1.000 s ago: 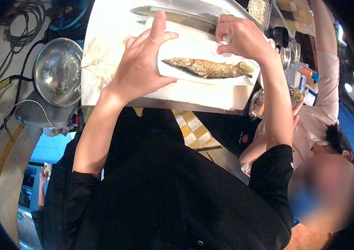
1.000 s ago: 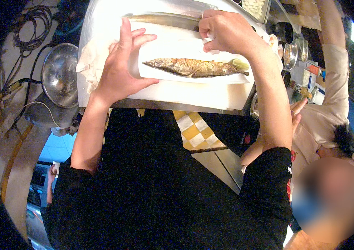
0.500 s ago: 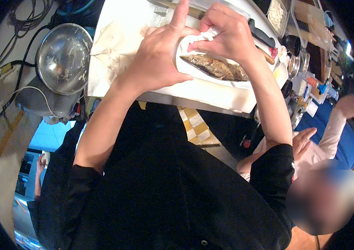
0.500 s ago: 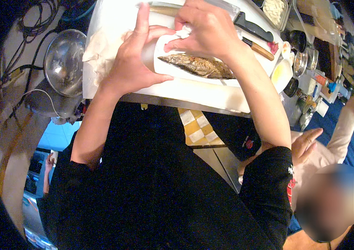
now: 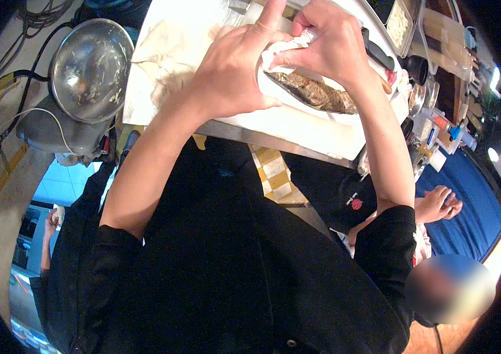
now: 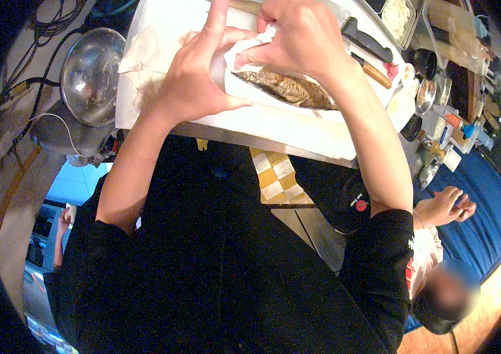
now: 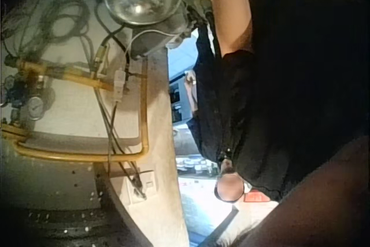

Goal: The person uses a handheld blowtorch to sear a whole fish on a grill, then transfers it to a serving plate. They garnish the fish with lime and a red pickled item, wipe the plate edges, and add a small sauce dish beside it.

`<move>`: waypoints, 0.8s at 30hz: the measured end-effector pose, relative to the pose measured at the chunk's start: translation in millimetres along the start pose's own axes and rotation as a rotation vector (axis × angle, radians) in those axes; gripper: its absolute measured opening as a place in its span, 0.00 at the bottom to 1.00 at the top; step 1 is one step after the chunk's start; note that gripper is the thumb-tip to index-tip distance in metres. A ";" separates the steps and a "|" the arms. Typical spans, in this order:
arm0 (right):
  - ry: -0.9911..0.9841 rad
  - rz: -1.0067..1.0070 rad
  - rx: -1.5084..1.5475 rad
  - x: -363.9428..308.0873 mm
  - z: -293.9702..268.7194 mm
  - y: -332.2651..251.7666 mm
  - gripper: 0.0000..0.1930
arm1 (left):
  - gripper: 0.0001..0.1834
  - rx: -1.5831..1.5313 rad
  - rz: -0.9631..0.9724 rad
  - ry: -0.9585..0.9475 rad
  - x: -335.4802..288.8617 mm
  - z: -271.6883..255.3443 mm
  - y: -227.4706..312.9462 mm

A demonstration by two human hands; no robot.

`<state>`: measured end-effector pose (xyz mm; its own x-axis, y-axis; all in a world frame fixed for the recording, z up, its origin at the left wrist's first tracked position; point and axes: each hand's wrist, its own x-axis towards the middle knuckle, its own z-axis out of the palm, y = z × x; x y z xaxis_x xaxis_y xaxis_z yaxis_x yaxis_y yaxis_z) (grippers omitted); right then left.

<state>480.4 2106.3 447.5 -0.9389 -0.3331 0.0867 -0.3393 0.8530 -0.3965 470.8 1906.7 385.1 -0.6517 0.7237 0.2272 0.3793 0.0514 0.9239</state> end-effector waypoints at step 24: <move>-0.174 0.076 0.116 12.1 -11.8 -2.8 0.30 | 0.74 -0.124 0.072 0.045 -3.5 3.7 -9.5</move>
<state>469.3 2104.6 460.5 -0.9340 -0.3425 -0.1020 -0.2497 0.8295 -0.4995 471.9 1906.3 374.4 -0.6553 0.6910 0.3052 0.3440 -0.0867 0.9349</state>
